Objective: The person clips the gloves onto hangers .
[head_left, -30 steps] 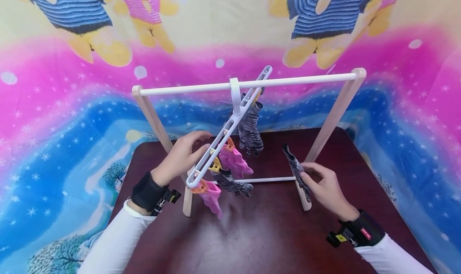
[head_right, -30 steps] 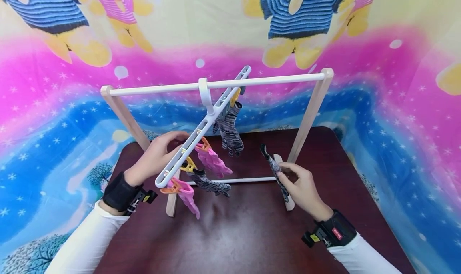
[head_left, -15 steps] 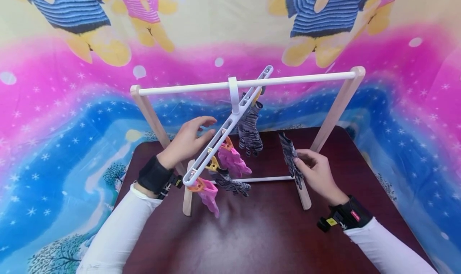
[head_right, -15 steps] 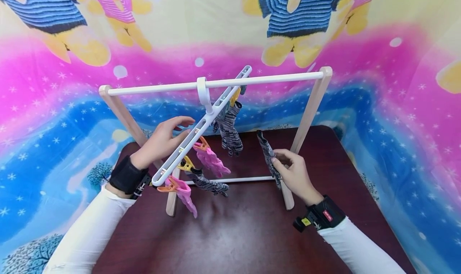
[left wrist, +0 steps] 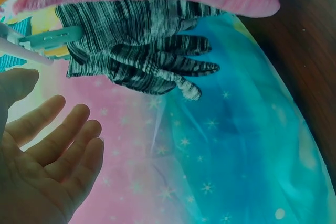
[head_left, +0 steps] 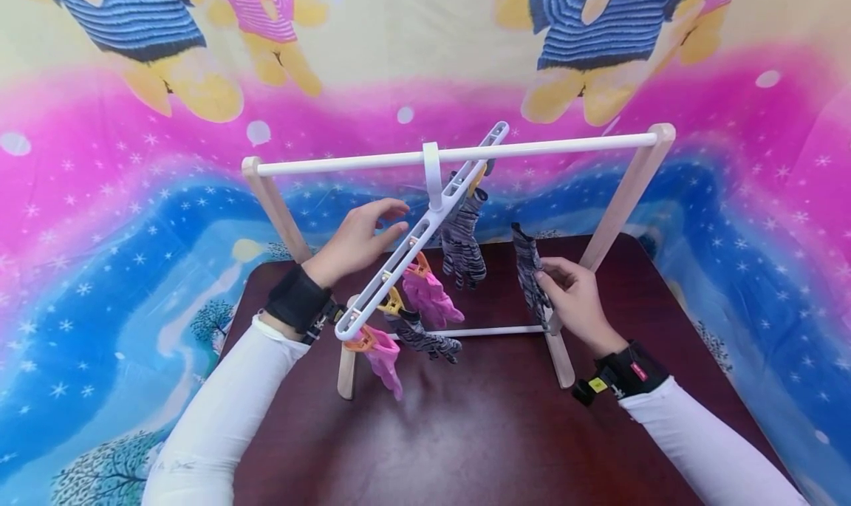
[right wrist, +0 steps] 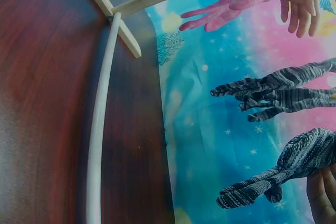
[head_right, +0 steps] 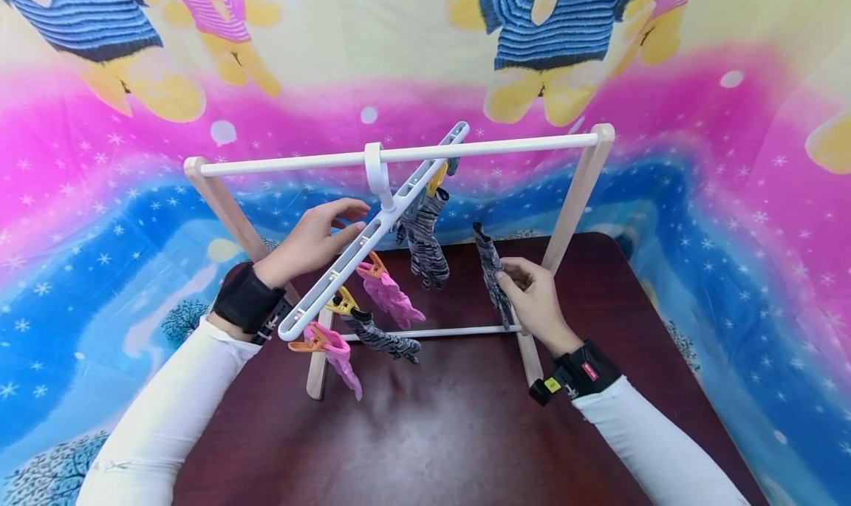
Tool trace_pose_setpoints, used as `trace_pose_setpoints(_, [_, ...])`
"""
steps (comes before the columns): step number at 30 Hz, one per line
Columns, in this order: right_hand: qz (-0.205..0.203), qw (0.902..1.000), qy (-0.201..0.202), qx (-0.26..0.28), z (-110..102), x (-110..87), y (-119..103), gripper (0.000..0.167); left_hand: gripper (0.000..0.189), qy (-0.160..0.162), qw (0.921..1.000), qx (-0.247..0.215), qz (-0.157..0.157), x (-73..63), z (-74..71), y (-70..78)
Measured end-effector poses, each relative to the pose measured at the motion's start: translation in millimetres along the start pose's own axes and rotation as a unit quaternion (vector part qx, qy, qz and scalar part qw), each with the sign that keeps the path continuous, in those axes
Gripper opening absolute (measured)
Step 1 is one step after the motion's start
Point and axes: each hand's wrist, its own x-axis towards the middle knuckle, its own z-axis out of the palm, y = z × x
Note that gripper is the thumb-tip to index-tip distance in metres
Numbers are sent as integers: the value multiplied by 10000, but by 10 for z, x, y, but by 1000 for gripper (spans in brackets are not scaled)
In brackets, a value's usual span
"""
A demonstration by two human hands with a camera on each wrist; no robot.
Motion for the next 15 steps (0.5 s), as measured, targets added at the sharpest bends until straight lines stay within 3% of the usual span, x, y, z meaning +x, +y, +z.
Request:
trace_pose_setpoints(4, [-26,9999,42,-93,25,93,-44,23,41,-119,9998,41,-128,70,-49,34])
trace_pose_setpoints(9, [-107,9997,90,-194,67,210,-269,24,42,-291,9992,103,-265,175,-115,96])
trace_pose_setpoints(15, [-43,9994,273,-202,108,318,-448,24,40,-345,9990,-164,-226,372,-192,184])
